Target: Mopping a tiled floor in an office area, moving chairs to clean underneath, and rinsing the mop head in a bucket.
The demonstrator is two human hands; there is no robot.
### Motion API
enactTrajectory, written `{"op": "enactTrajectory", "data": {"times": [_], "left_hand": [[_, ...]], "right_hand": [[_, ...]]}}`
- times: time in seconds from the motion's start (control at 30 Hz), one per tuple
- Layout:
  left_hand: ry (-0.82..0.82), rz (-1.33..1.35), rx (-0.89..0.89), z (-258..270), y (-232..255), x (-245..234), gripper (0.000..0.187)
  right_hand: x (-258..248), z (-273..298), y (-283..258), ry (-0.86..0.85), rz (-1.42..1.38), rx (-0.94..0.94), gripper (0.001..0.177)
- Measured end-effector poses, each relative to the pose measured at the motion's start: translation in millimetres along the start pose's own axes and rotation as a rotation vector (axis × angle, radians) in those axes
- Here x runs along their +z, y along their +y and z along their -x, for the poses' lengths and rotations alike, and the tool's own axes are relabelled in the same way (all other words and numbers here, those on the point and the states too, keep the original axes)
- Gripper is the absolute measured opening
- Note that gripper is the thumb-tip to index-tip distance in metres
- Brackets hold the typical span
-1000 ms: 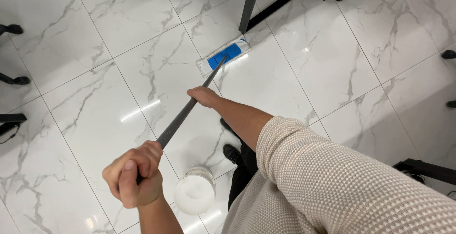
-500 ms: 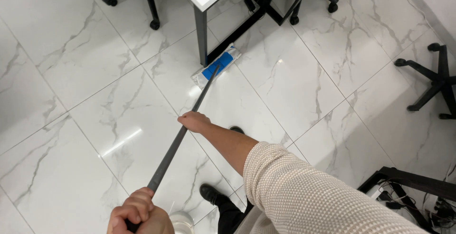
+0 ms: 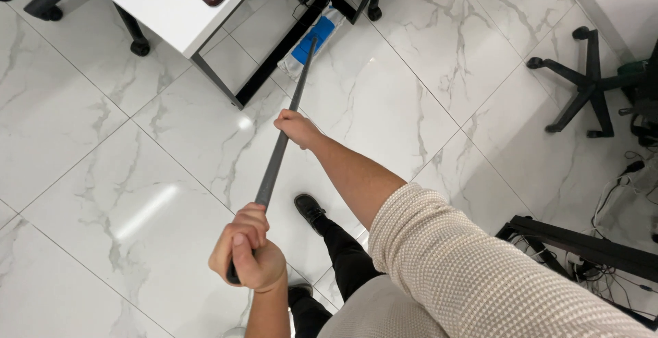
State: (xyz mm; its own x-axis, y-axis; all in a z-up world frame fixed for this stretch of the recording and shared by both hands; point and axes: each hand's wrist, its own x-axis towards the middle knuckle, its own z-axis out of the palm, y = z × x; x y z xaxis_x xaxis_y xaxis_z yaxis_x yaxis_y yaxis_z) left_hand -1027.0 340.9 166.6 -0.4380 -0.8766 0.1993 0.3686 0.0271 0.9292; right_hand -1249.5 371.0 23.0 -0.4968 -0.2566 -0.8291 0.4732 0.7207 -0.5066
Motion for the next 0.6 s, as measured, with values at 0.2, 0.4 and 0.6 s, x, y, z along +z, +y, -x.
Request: {"op": "enactTrajectory", "data": {"times": [0.2,0.4,0.6], "left_hand": [[-0.118,0.058,0.073,-30.7,11.9,15.6,0.038],[-0.253,0.100,0.079,-30.8,35.1,28.2,0.036],[-0.439,0.171,0.131,-34.0,40.2,17.4,0.047]], "right_hand": [[-8.4,20.3,-18.7,-0.019,-0.128,-0.089,0.026],[-22.4,41.8,-13.9,-0.026,-0.109,-0.096,0.029],[-18.4,1.0,25.0,0.037,-0.129,-0.177,0.012]]}}
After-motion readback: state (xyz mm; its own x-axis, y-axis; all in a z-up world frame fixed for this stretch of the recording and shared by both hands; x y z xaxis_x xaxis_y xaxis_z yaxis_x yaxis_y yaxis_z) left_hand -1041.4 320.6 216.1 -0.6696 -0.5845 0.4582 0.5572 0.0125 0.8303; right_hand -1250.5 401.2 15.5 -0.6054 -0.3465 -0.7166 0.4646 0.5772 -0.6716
